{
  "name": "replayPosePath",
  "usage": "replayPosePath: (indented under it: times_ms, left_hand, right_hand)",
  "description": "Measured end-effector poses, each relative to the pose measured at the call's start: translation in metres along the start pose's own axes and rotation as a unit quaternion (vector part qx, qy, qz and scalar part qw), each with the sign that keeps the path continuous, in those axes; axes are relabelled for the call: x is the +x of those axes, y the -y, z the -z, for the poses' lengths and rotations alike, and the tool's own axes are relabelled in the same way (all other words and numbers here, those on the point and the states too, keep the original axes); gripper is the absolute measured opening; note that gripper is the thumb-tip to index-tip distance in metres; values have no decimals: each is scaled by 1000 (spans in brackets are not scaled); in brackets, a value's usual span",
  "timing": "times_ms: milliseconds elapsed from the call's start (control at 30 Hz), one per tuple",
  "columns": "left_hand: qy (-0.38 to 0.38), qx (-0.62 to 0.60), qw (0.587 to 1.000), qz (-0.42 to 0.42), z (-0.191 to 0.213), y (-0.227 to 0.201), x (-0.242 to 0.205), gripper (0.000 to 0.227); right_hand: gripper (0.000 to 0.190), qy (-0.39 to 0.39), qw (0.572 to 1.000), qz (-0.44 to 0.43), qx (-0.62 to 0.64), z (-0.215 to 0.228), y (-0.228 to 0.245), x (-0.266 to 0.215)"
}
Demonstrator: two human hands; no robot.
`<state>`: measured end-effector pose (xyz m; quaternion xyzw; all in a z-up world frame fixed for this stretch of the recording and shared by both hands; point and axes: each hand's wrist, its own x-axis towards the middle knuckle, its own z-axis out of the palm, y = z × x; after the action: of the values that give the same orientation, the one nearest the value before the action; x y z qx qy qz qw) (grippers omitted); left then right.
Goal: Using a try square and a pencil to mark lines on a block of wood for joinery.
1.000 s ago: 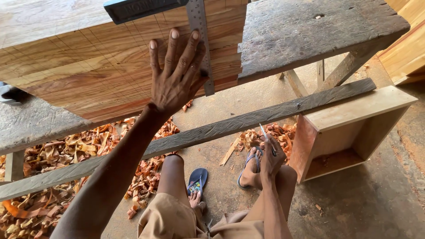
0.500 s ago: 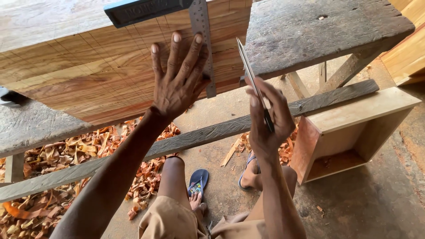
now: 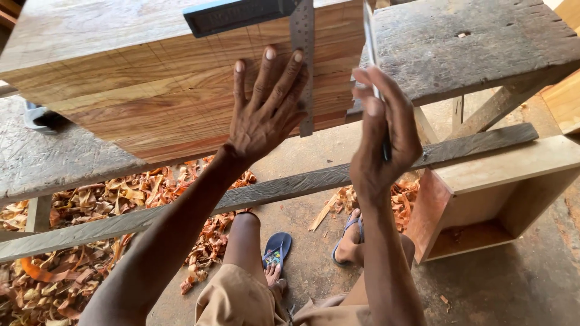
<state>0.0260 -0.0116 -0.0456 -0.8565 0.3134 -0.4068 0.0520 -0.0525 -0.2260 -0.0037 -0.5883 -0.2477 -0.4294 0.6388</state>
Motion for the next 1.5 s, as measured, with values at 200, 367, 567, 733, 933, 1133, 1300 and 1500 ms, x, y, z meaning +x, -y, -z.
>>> replayPosePath:
  times_ms: [200,367,567,733,933,1133,1300,1500]
  left_hand:
    - [-4,-23,1000,-11,40,14,1,77]
    - [-173,-67,980,73,120,69,28,59]
    - [-38,-331,938,96,156,102,51,48]
    - [-5,-332,937,112,155,104,57,46]
    - [-9,-321,940,116,159,97,64,25]
    - [-18,-344,931,124,157,101,63,16]
    - [-26,-342,935,92,158,102,64,16]
    - [-33,-350,933,72,153,104,61,17]
  right_hand:
    - [28,-90,987,-73,-107,38,-3,-71]
    - [30,-140,945,-227,-191,87,-7,-179]
    - [34,-110,906,-327,-246,115,-15,-234]
    - [34,-131,901,-328,-253,128,-29,-237]
    - [35,-122,894,-330,-277,136,-30,-242]
    - [35,-121,893,-330,-281,135,-29,-240]
    - [34,-117,890,-328,-295,140,-38,-249]
    - [34,-109,895,-307,-306,139,-35,-242]
